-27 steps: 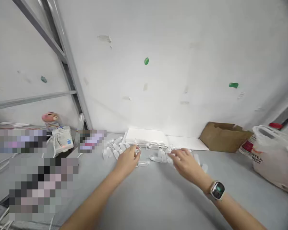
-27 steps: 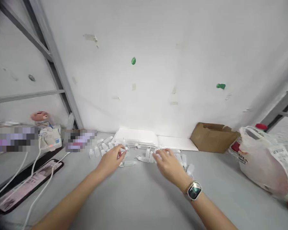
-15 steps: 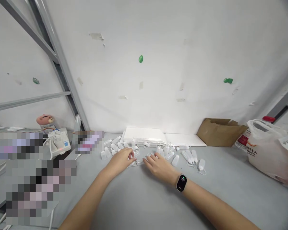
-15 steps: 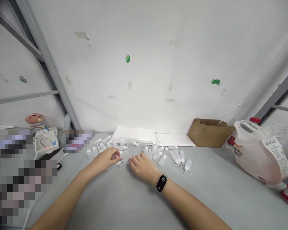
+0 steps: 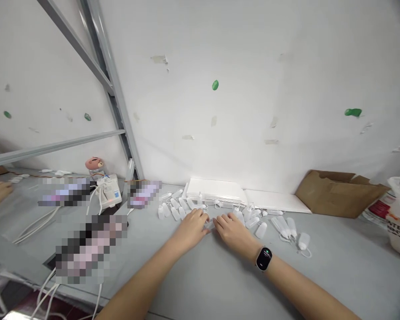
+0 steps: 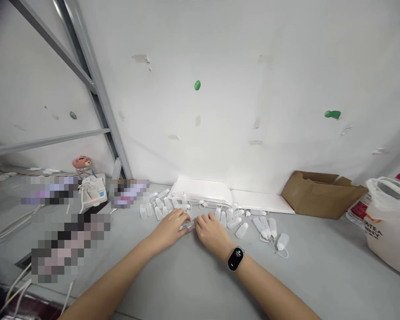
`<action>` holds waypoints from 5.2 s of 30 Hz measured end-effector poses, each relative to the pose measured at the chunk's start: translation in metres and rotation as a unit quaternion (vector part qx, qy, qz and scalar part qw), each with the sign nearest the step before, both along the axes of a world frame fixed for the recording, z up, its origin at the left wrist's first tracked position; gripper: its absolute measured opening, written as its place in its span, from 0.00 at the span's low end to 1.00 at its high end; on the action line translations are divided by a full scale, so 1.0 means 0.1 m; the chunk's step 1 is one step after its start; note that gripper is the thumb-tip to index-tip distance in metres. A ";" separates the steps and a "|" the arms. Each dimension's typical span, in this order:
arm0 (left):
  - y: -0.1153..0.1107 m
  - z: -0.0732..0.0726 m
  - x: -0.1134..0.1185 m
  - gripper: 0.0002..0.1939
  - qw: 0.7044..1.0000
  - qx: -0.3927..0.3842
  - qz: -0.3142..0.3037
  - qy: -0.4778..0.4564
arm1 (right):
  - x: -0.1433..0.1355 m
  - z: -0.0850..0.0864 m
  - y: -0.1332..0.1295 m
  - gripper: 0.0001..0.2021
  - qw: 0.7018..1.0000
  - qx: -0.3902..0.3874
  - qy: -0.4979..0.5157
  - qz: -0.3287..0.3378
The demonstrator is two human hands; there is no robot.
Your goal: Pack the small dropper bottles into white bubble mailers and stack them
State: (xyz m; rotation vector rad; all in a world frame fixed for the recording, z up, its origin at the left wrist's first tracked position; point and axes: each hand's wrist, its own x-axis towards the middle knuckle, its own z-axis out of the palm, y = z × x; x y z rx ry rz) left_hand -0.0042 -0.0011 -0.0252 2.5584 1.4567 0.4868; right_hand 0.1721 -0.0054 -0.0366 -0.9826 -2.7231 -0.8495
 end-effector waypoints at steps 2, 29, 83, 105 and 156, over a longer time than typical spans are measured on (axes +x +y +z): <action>0.00 -0.04 0.01 0.09 1.000 0.011 0.000 0.008 | -0.01 0.03 -0.01 0.08 1.000 -0.003 -0.014 -0.001; 0.21 0.12 -0.22 0.13 0.980 -0.043 0.088 -0.175 | 0.04 0.03 -0.09 0.05 0.999 -0.025 0.024 -0.020; 0.20 0.21 -0.12 0.17 0.827 -0.175 0.178 -0.504 | -0.30 -0.07 0.58 0.07 0.943 -0.204 0.240 -0.107; 0.22 0.09 -0.07 0.21 0.808 -0.211 0.150 -0.529 | 0.13 0.21 0.09 0.06 0.785 -0.330 0.511 -0.118; -0.23 0.01 0.30 0.18 0.895 -0.225 0.001 -0.384 | 0.15 0.11 -0.33 0.13 0.557 -0.432 0.701 -0.107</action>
